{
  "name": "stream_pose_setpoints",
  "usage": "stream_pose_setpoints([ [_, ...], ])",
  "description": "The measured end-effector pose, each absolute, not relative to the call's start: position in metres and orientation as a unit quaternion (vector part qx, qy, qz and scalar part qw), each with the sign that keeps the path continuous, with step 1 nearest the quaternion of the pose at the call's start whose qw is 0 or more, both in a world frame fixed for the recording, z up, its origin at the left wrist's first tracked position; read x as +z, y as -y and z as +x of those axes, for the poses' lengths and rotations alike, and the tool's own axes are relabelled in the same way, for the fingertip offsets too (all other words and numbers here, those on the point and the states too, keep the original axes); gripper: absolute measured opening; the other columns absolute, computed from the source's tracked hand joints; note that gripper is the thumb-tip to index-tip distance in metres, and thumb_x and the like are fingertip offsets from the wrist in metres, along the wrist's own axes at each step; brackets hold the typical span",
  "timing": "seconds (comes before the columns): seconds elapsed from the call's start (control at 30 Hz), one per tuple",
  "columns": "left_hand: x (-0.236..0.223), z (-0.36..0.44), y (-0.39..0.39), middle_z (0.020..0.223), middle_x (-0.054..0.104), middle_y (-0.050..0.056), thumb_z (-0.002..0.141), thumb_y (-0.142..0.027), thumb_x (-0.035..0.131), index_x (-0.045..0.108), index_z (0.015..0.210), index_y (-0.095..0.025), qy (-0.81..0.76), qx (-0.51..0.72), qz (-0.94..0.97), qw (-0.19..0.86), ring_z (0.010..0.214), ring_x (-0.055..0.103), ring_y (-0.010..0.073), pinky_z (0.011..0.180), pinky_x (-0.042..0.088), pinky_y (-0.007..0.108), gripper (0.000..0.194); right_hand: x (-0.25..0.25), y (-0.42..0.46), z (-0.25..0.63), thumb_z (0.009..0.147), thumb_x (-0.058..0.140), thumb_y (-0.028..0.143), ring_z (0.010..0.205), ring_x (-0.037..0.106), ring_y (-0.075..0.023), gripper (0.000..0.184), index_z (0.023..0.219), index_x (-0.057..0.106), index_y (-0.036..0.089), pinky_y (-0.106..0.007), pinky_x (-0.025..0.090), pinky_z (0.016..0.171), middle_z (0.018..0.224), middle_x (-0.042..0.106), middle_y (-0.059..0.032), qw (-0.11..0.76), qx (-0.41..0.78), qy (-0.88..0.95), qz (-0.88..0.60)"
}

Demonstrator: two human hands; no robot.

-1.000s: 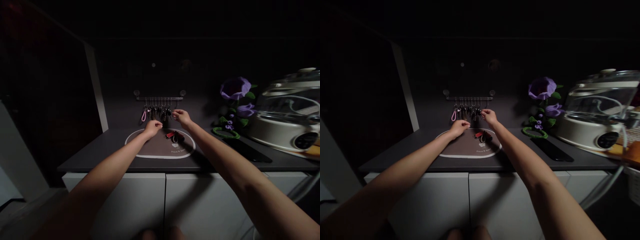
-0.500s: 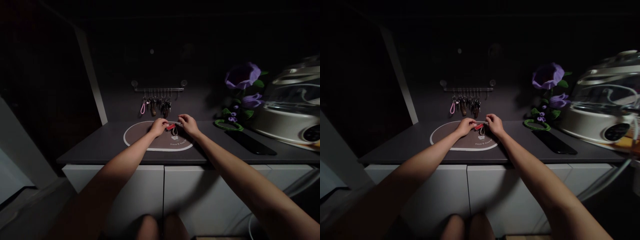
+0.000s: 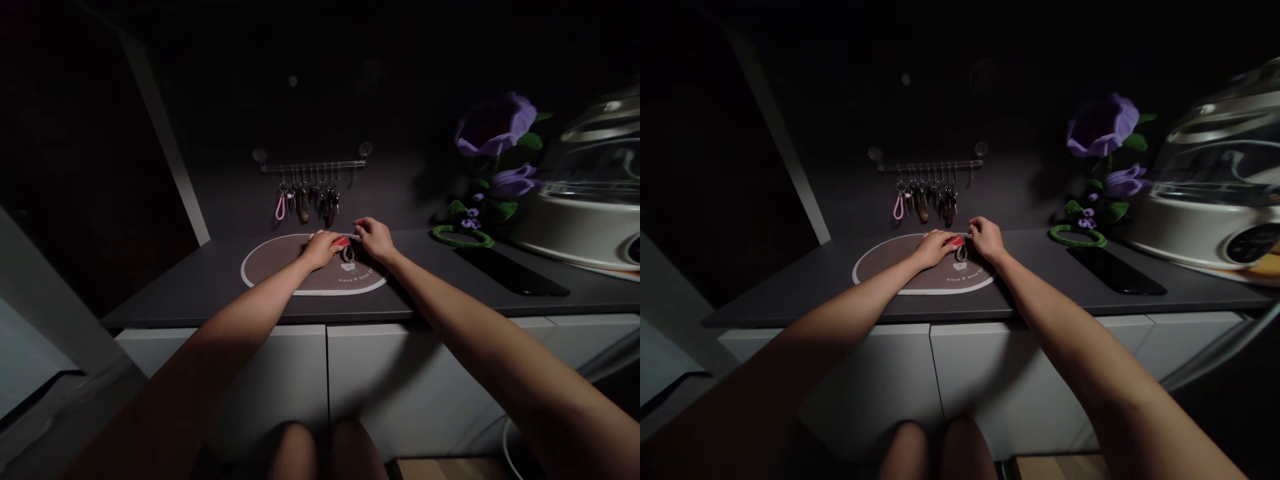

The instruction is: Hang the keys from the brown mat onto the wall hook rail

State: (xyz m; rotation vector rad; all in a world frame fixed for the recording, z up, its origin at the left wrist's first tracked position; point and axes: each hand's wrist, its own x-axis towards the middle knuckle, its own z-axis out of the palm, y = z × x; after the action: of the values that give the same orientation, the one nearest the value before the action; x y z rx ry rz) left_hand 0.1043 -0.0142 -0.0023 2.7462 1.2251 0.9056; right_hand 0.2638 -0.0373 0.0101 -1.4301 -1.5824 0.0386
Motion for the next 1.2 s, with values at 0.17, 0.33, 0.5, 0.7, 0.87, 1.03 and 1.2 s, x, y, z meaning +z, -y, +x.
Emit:
stream_pose_setpoints([
  [0.17,-0.002,0.104,0.014,0.108,0.061,0.007,0.079,-0.029,0.053,0.058,0.111,-0.022,-0.394,0.275,0.877,-0.012,0.101,0.050,0.0223,0.087,0.033,0.033,0.033,0.010,0.037,0.264,0.079,0.048,0.018,0.078,0.059,-0.0141,0.023,0.095,0.063,0.015,-0.026,0.042,0.078,0.084,0.067,-0.0067,0.470,0.020,0.651,-0.596],
  [0.33,-0.004,0.103,0.013,0.107,0.061,0.009,0.080,-0.029,0.051,0.058,0.110,-0.020,-0.401,0.276,0.874,-0.016,0.101,0.049,0.0229,0.087,0.032,0.033,0.032,0.009,0.038,0.265,0.077,0.051,0.019,0.086,0.059,-0.0155,0.022,0.093,0.065,0.016,-0.027,0.041,0.082,0.093,0.066,-0.0074,0.439,0.028,0.662,-0.607],
  [0.5,-0.003,0.101,0.011,0.111,0.060,0.009,0.082,-0.029,0.048,0.057,0.110,-0.019,-0.419,0.285,0.862,-0.017,0.103,0.049,0.0235,0.087,0.031,0.034,0.032,0.010,0.038,0.263,0.074,0.053,0.019,0.093,0.058,-0.0198,0.024,0.093,0.067,0.015,-0.028,0.040,0.085,0.100,0.065,-0.0101,0.381,0.056,0.679,-0.625],
  [0.7,0.000,0.098,0.011,0.106,0.062,0.010,0.083,-0.028,0.045,0.059,0.105,-0.019,-0.453,0.275,0.848,-0.024,0.101,0.050,0.0239,0.084,0.032,0.034,0.028,0.012,0.036,0.263,0.073,0.051,0.018,0.094,0.058,-0.0207,0.024,0.091,0.067,0.015,-0.027,0.040,0.083,0.100,0.065,-0.0090,0.344,0.070,0.689,-0.633],
  [0.87,0.002,0.095,0.009,0.105,0.061,0.011,0.084,-0.026,0.043,0.058,0.105,-0.019,-0.471,0.292,0.832,-0.035,0.101,0.050,0.0240,0.084,0.033,0.034,0.027,0.012,0.038,0.262,0.073,0.051,0.021,0.084,0.059,-0.0184,0.022,0.089,0.066,0.015,-0.025,0.041,0.075,0.093,0.067,-0.0085,0.330,0.086,0.679,-0.650],
  [1.03,0.003,0.092,0.007,0.105,0.061,0.011,0.084,-0.025,0.041,0.056,0.108,-0.019,-0.487,0.300,0.819,-0.049,0.101,0.051,0.0237,0.084,0.033,0.034,0.028,0.009,0.036,0.264,0.072,0.052,0.022,0.073,0.057,-0.0138,0.021,0.088,0.064,0.017,-0.022,0.042,0.069,0.085,0.067,-0.0043,0.344,0.074,0.683,-0.640],
  [1.2,0.007,0.088,0.010,0.105,0.061,0.011,0.085,-0.024,0.039,0.055,0.110,-0.019,-0.495,0.311,0.809,-0.062,0.101,0.050,0.0234,0.084,0.033,0.033,0.030,0.008,0.031,0.267,0.072,0.051,0.018,0.076,0.058,-0.0135,0.022,0.087,0.066,0.017,-0.021,0.043,0.072,0.090,0.067,-0.0042,0.357,0.106,0.701,-0.608],
])
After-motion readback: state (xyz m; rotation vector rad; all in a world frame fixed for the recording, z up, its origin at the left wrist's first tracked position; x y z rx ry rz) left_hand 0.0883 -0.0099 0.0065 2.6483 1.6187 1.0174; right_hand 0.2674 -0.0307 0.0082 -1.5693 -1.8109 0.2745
